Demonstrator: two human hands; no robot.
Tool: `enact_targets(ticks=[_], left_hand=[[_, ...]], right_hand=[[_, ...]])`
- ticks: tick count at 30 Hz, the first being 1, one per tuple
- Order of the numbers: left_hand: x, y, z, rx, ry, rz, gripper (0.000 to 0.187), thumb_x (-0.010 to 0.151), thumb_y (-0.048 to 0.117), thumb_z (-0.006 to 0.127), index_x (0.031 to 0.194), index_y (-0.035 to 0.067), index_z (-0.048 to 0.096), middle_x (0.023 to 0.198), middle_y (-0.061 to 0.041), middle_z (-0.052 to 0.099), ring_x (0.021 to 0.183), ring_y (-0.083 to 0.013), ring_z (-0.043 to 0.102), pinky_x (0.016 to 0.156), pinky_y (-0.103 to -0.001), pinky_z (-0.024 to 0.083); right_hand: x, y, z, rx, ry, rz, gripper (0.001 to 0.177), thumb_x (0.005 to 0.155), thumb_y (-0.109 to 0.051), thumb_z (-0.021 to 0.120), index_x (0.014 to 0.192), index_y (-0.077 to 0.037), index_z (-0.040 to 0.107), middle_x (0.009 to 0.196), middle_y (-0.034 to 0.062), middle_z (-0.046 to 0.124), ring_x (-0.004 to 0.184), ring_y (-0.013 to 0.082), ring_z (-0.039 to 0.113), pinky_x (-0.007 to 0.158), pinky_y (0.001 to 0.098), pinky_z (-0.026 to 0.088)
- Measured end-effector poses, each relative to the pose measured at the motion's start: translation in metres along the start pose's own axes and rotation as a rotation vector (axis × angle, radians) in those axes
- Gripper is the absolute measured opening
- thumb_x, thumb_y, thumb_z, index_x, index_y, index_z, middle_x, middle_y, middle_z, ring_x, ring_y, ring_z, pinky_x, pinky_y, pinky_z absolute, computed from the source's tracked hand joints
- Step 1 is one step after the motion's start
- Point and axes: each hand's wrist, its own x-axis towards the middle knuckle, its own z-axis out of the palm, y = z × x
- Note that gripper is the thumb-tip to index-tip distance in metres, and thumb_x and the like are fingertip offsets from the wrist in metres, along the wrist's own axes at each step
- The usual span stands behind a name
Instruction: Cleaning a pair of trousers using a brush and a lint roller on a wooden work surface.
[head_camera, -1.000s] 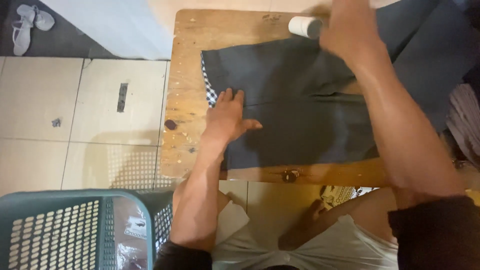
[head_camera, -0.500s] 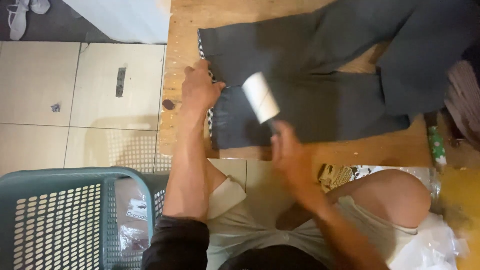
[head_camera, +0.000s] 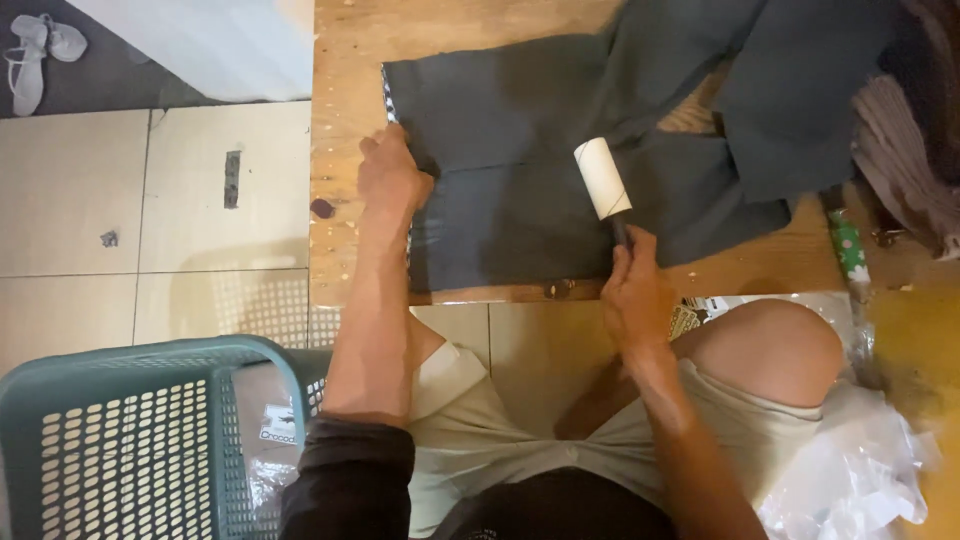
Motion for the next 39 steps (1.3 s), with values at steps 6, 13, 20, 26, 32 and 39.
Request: enact_targets(ticks=[6, 13, 20, 26, 32, 39], left_hand=[[-0.010, 0.003, -0.008, -0.043, 0.007, 0.006, 0.055, 0.073, -0.003, 0.073, 0.124, 0.011, 0.059, 0.122, -0.025, 0.050, 0.109, -0.0568, 0.064, 0.092, -0.060, 0.056], [-0.016, 0.003, -0.010, -0.053, 0.000, -0.016, 0.052, 0.075, -0.002, 0.072, 0.122, 0.009, 0.054, 0.125, -0.029, 0.048, 0.112, -0.0602, 0.061, 0.097, -0.063, 0.053], [-0.018, 0.001, -0.006, -0.026, -0.024, -0.052, 0.061, 0.077, -0.006, 0.069, 0.129, 0.010, 0.040, 0.122, -0.032, 0.052, 0.110, -0.0618, 0.062, 0.098, -0.063, 0.052], [-0.016, -0.020, -0.012, 0.028, -0.077, 0.016, 0.055, 0.084, 0.001, 0.061, 0.130, 0.003, 0.031, 0.107, -0.037, 0.068, 0.106, -0.0592, 0.066, 0.095, -0.066, 0.051], [-0.021, -0.030, -0.020, 0.034, -0.080, -0.013, 0.058, 0.083, 0.001, 0.058, 0.134, -0.001, 0.030, 0.101, -0.036, 0.069, 0.103, -0.0588, 0.067, 0.091, -0.064, 0.054], [-0.028, -0.027, -0.025, 0.001, -0.014, -0.024, 0.047, 0.085, -0.002, 0.051, 0.129, -0.001, 0.034, 0.104, -0.038, 0.068, 0.107, -0.0586, 0.066, 0.094, -0.065, 0.053]], right_hand=[[-0.037, -0.047, -0.001, 0.171, -0.105, -0.156, 0.032, 0.109, -0.025, 0.045, 0.140, -0.019, 0.054, 0.094, 0.0157, 0.073, 0.074, 0.0314, 0.073, 0.066, 0.0434, 0.058], [-0.006, 0.006, 0.007, -0.282, 0.082, -0.255, 0.041, 0.103, -0.017, 0.052, 0.143, -0.013, 0.056, 0.074, 0.0107, 0.064, 0.060, 0.0297, 0.071, 0.054, 0.0426, 0.059], [-0.013, 0.008, -0.034, -0.005, 0.208, -0.156, 0.040, 0.114, -0.017, 0.044, 0.152, -0.009, 0.050, 0.129, 0.0214, 0.069, 0.100, 0.0414, 0.071, 0.086, 0.0485, 0.056], [-0.098, -0.020, 0.020, -0.106, -0.045, -0.451, 0.042, 0.096, -0.023, 0.046, 0.134, -0.032, 0.061, 0.083, -0.0094, 0.056, 0.051, 0.0148, 0.063, 0.051, 0.0303, 0.055], [-0.048, 0.039, 0.006, -0.672, 0.120, -0.424, 0.075, 0.098, -0.016, 0.050, 0.168, -0.024, 0.026, 0.077, 0.0007, 0.051, 0.051, 0.0109, 0.051, 0.042, 0.0285, 0.053], [-0.069, 0.031, -0.015, 0.250, -0.116, -0.084, 0.054, 0.106, -0.009, 0.039, 0.160, -0.010, 0.037, 0.143, 0.0207, 0.052, 0.127, 0.0357, 0.058, 0.106, 0.0453, 0.048]])
